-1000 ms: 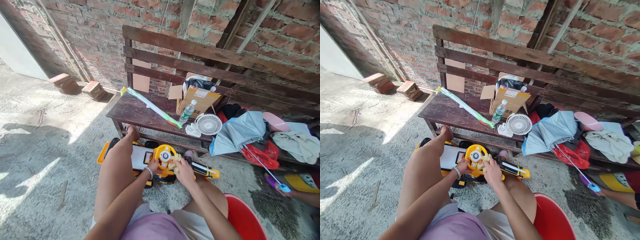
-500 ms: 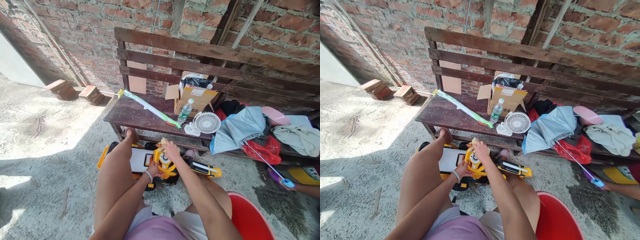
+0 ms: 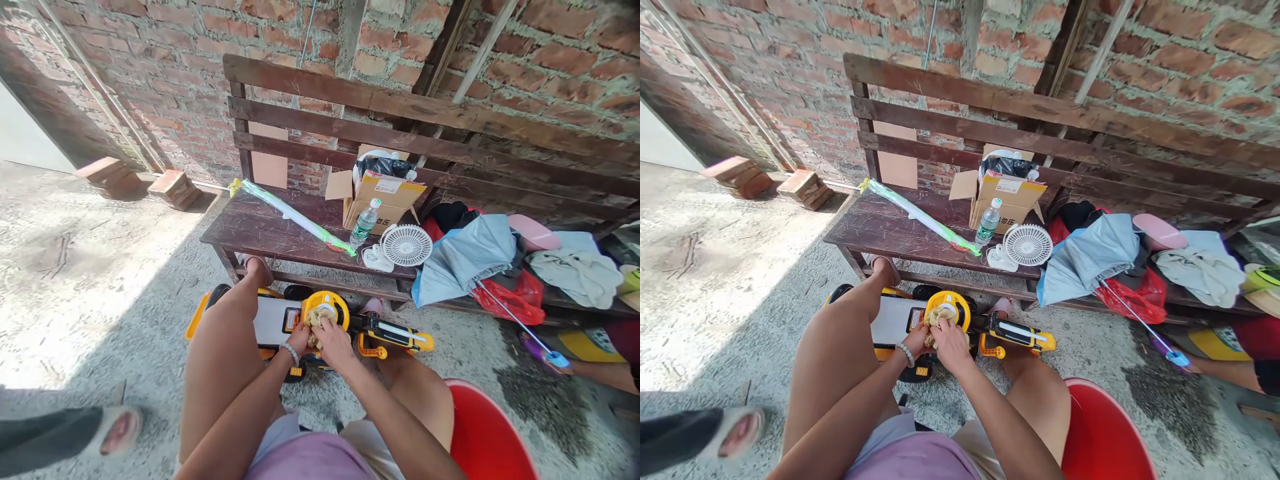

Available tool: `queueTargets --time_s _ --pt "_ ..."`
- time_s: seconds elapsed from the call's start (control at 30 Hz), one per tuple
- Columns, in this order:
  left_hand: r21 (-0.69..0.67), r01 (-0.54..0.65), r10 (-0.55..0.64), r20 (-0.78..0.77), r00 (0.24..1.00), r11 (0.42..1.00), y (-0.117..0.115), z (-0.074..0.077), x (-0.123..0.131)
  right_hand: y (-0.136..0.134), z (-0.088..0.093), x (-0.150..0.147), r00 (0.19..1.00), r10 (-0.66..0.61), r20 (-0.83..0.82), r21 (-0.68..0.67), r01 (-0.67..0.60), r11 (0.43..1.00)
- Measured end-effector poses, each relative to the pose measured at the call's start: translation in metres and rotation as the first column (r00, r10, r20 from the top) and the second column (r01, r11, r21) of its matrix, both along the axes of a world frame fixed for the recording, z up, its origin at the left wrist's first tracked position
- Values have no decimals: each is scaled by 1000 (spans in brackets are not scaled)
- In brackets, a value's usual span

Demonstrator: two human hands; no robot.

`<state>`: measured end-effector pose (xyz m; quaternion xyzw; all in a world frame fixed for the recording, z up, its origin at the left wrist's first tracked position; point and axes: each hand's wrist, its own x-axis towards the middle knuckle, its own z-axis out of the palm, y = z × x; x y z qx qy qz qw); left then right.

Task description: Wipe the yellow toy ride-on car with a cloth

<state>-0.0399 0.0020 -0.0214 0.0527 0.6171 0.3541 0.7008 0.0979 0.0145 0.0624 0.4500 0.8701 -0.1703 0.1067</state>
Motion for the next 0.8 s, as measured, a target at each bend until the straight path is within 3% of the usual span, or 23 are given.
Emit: queueTargets --time_s 0.23,0.37,0.47,0.53,0.63,0.8 --pt "-41 -7 9 59 998 999 0 10 1 34 10 -16 1000 13 24 49 -14 999" --pt "-58 -31 39 146 989 998 -2 15 -2 61 14 -28 974 -228 7 78 227 971" --pt "-68 -57 70 220 973 996 -2 18 -7 73 19 -43 959 -282 -9 31 282 959" --pt "-73 -84 99 242 965 994 -1 19 -10 67 20 -52 968 -250 1 -26 250 968" --pt "-71 -115 130 251 959 991 -1 17 -9 36 16 -53 981 -195 12 -73 195 978" --pt "-59 -80 90 199 976 995 0 11 -4 -19 2 -5 993 -110 39 -83 113 990"
